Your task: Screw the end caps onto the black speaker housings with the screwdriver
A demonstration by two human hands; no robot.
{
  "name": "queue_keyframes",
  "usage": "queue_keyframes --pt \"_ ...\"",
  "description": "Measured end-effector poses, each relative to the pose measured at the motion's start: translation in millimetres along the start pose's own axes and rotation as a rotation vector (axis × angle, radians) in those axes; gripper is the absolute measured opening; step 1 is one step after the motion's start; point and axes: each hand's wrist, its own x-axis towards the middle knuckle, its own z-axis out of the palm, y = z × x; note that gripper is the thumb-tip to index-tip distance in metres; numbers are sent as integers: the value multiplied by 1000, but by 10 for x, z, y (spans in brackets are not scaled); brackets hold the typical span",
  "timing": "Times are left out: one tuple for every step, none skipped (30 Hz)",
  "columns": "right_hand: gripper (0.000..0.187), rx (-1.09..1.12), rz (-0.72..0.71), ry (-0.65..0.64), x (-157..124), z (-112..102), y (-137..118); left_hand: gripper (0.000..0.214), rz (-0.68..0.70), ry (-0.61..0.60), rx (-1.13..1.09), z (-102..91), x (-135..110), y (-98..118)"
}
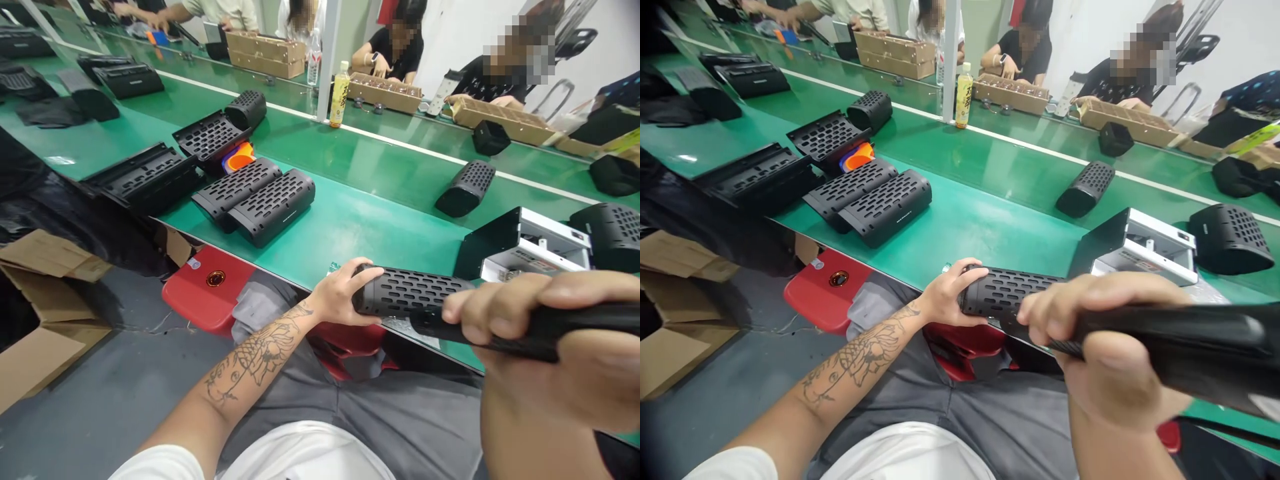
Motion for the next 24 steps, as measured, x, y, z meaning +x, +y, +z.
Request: queue_keyframes --pt "24 14 -12 -4 29 190 29 103 -5 -3 -10 6 3 0" --pt "25 25 -21 8 64 325 64 104 -13 -11 -20 12 6 0" --pt "27 29 -18 12 99 410 102 105 -24 -21 -30 17 10 0" --pt "29 26 -3 7 128 453 139 105 -38 -32 -39 23 12 -1" --pt "30 24 14 5 151 467 172 105 -49 -39 -45 29 14 -2" --pt "31 23 37 -2 165 462 199 105 -61 -42 -49 35 15 -4" --pt "31 25 56 -22 173 450 220 105 -70 -42 -51 41 14 -6" --pt "31 30 69 -48 176 438 235 104 -71 -40 -55 46 13 -9" --pt "31 33 78 -74 176 430 246 104 -66 -35 -59 50 11 -12" --pt "32 36 83 -95 175 426 253 103 -60 -29 -64 54 11 -15" --pt "32 39 85 -112 174 426 260 103 -53 -21 -68 56 10 -17" --pt "32 43 89 -127 174 428 267 103 -49 -17 -72 57 11 -17" --pt "32 47 96 -143 174 429 276 103 -51 -17 -73 57 12 -15" --pt "32 52 105 -157 176 427 285 103 -59 -20 -71 56 13 -12" --pt "32 58 115 -175 179 421 295 103 -66 -22 -68 56 14 -6" --pt "31 65 123 -195 183 412 306 103 -70 -23 -64 56 15 1" --pt "31 72 127 -216 189 400 316 102 -70 -22 -58 57 15 8" --pt "31 76 126 -237 196 386 328 102 -67 -19 -51 57 14 16" --pt "31 81 123 -257 203 371 341 102 -64 -12 -45 58 14 22" --pt "31 82 116 -274 208 355 358 101 -60 -7 -41 58 13 25" --pt "31 81 109 -290 210 339 378 101 -57 -3 -37 56 13 25" --pt "30 79 105 -308 206 326 403 100 -54 2 -35 52 14 20" --pt "30 75 104 -321 196 317 431 100 -49 6 -35 47 15 13" --pt "30 65 107 -329 179 314 459 100 -48 9 -36 41 17 3"
